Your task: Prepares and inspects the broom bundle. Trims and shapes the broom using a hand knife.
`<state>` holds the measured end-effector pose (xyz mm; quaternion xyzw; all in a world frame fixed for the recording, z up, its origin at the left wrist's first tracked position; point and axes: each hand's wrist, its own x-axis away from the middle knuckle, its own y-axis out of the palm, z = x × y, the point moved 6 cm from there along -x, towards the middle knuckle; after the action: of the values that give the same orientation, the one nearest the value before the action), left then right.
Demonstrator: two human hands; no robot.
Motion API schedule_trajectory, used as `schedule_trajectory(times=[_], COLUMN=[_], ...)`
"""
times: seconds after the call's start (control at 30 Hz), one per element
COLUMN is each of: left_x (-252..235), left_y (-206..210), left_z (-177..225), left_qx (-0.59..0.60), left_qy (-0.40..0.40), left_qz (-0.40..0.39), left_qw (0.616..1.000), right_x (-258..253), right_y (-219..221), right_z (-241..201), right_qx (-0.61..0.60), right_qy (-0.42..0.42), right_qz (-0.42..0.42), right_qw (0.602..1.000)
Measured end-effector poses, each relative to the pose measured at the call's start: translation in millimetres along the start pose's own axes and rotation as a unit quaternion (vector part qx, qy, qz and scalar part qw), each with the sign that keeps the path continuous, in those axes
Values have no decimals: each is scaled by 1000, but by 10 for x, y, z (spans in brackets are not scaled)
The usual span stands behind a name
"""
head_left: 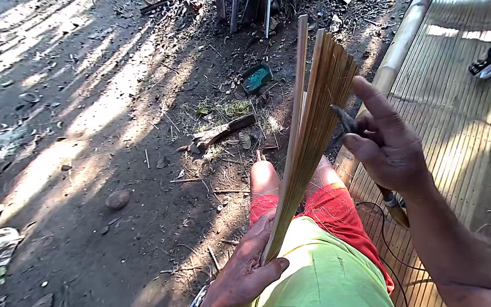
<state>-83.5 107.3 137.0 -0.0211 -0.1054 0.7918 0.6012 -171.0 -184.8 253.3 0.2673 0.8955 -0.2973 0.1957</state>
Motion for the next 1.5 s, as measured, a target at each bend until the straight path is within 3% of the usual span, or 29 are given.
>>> schedule_trajectory(times=[0.5,0.73,0.9,1.03,1.33,1.5], left_x=[21,42,42,60,58,73], left_y=[36,12,11,7,28,12], left_z=[20,-23,-10,2,-8,-53], left_qx=[-8,-12,11,10,-22,-5], left_qy=[16,-9,4,11,21,7], left_qz=[-9,4,-7,-4,-8,3], left_qw=[1000,1000,1000,1000,1000,1000], right_x=[-139,-47,-56,-50,-137,36], right_y=[-101,-433,-113,12,-117,-660], right_z=[-170,-172,-112,-69,-190,87], right_qx=[90,-96,0,-17,36,-151], right_qy=[-113,-81,-68,-47,-124,-29], right_qz=[18,76,-13,-52,1,143], right_qw=[989,989,998,997,992,978])
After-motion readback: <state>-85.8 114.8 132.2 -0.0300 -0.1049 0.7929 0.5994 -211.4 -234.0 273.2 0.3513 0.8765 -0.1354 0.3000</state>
